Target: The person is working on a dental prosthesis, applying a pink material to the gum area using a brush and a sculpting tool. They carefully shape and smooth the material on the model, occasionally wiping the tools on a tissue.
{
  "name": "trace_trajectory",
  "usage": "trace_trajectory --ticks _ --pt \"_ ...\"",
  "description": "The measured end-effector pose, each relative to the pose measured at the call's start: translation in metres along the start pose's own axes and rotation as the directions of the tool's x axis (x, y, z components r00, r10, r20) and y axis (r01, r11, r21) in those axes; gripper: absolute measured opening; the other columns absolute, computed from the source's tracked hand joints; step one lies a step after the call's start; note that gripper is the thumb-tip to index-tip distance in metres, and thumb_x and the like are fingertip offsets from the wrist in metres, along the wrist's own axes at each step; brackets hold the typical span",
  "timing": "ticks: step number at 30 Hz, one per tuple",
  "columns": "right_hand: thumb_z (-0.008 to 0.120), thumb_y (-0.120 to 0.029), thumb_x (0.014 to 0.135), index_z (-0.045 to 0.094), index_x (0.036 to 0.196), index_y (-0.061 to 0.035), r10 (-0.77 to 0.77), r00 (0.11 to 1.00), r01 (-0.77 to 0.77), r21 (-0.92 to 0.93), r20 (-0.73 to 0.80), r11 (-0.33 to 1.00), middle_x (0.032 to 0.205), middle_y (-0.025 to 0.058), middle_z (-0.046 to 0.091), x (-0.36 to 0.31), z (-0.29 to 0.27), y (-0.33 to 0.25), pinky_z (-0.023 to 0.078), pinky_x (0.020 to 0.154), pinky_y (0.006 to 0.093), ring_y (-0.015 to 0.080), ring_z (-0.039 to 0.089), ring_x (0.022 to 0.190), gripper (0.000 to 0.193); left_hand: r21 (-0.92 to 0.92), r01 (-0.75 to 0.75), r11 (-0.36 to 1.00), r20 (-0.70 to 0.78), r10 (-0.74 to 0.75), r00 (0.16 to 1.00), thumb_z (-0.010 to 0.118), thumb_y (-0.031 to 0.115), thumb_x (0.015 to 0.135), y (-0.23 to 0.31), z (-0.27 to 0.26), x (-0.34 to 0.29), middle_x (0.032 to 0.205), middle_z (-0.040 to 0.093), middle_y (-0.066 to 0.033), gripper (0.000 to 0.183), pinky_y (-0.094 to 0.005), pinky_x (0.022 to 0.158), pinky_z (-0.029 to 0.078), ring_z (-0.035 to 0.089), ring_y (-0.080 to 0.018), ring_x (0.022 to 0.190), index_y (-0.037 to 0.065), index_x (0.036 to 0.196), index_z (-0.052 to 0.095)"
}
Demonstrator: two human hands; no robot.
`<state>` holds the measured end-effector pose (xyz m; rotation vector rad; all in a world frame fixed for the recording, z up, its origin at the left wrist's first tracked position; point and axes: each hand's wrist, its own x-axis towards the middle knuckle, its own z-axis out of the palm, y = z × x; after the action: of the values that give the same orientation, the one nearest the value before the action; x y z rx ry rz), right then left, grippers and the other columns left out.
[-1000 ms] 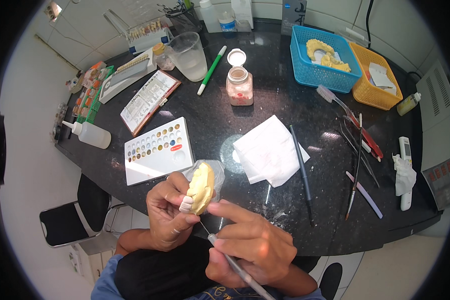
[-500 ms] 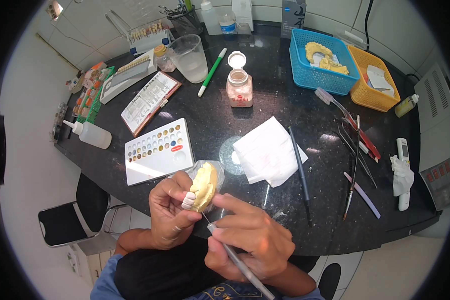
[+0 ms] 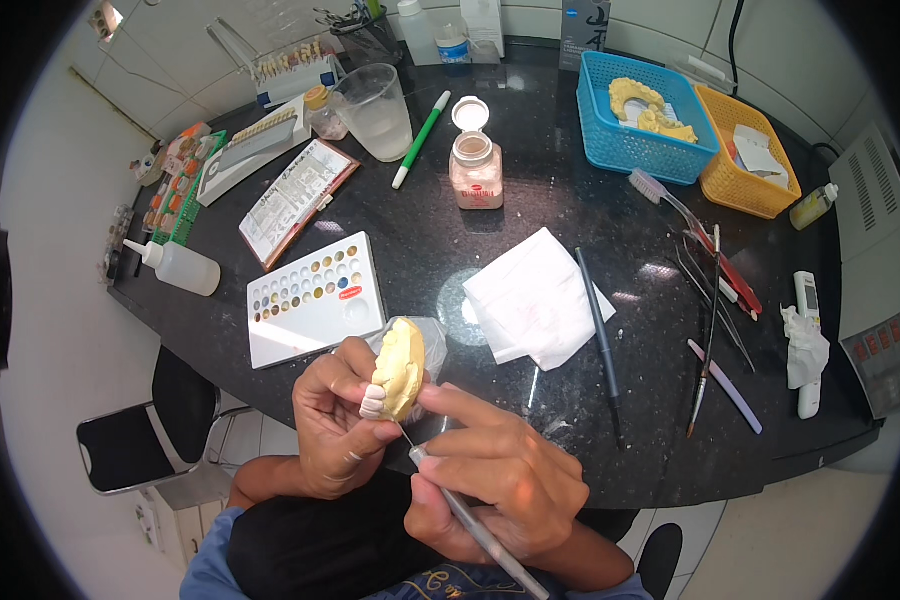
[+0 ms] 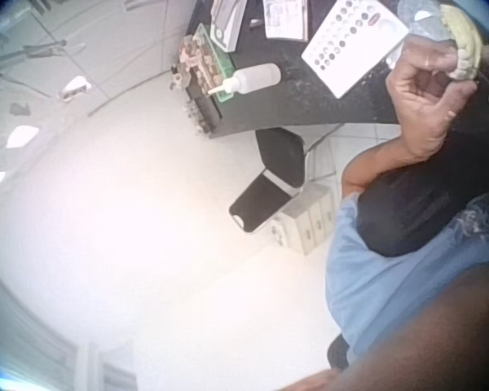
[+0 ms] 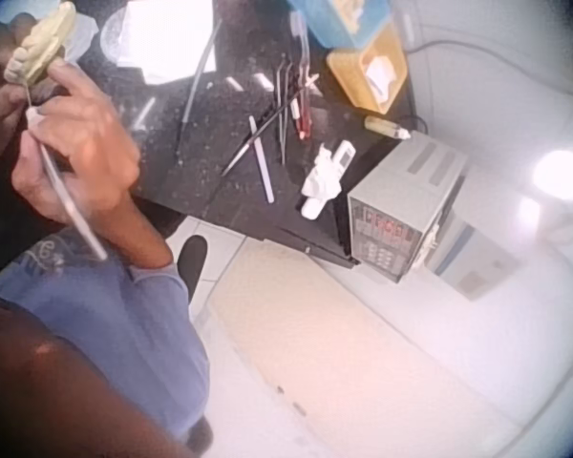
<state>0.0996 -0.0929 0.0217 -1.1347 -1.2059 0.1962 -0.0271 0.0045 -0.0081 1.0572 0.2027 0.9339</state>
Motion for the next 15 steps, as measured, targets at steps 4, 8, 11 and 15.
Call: trace_trajectory --ticks 4,8,11,15 --pt "0.071 -0.003 0.076 0.058 0.086 0.0008 0.063 0.996 -0.056 0.100 -0.066 0.993 0.078 0.0138 0.065 -0.004 -0.002 -0.004 0.059 0.072 0.0357 0.0338 0.070 0.087 0.017 -0.037 0.048 0.998 0.009 -0.047 0.999 0.069 -0.011 0.078 0.001 0.001 0.001 0.101 0.057 -0.0106 0.030 -0.0330 0.092 0.046 0.058 -0.0185 0.102 0.000 0.104 0.061" --pt "0.076 -0.009 0.079 0.059 0.090 0.0011 0.098 0.964 -0.084 0.069 -0.248 0.994 0.092 0.0152 0.061 -0.006 -0.011 -0.001 0.059 0.069 0.0330 0.0268 0.069 0.084 0.022 -0.095 0.127 0.987 0.034 -0.124 0.992 0.067 -0.009 0.080 0.002 -0.003 0.002 0.102 0.057 -0.0110 0.030 -0.0326 0.092 0.047 0.058 -0.0173 0.102 -0.003 0.109 0.059" --pt "0.070 -0.014 0.086 0.063 0.092 0.0001 0.173 0.983 -0.179 -0.137 -0.058 0.974 0.094 0.0126 0.054 0.003 -0.055 -0.003 0.055 0.067 0.0283 0.0205 0.063 0.082 0.017 -0.121 0.222 0.967 0.029 -0.220 0.975 0.066 -0.009 0.082 0.006 -0.003 0.002 0.104 0.058 -0.0116 0.030 -0.0332 0.094 0.047 0.059 -0.0183 0.103 -0.004 0.110 0.059" --pt "0.068 -0.006 0.086 0.061 0.100 0.0033 0.482 0.876 -0.483 -0.082 -0.038 0.872 0.086 0.0087 0.053 0.026 -0.088 -0.009 0.048 0.065 0.0204 0.0137 0.060 0.077 0.019 -0.114 0.279 0.953 0.070 -0.273 0.960 0.066 -0.007 0.084 0.009 -0.001 0.007 0.106 0.059 -0.0116 0.030 -0.0327 0.096 0.047 0.060 -0.0177 0.104 -0.006 0.112 0.059"
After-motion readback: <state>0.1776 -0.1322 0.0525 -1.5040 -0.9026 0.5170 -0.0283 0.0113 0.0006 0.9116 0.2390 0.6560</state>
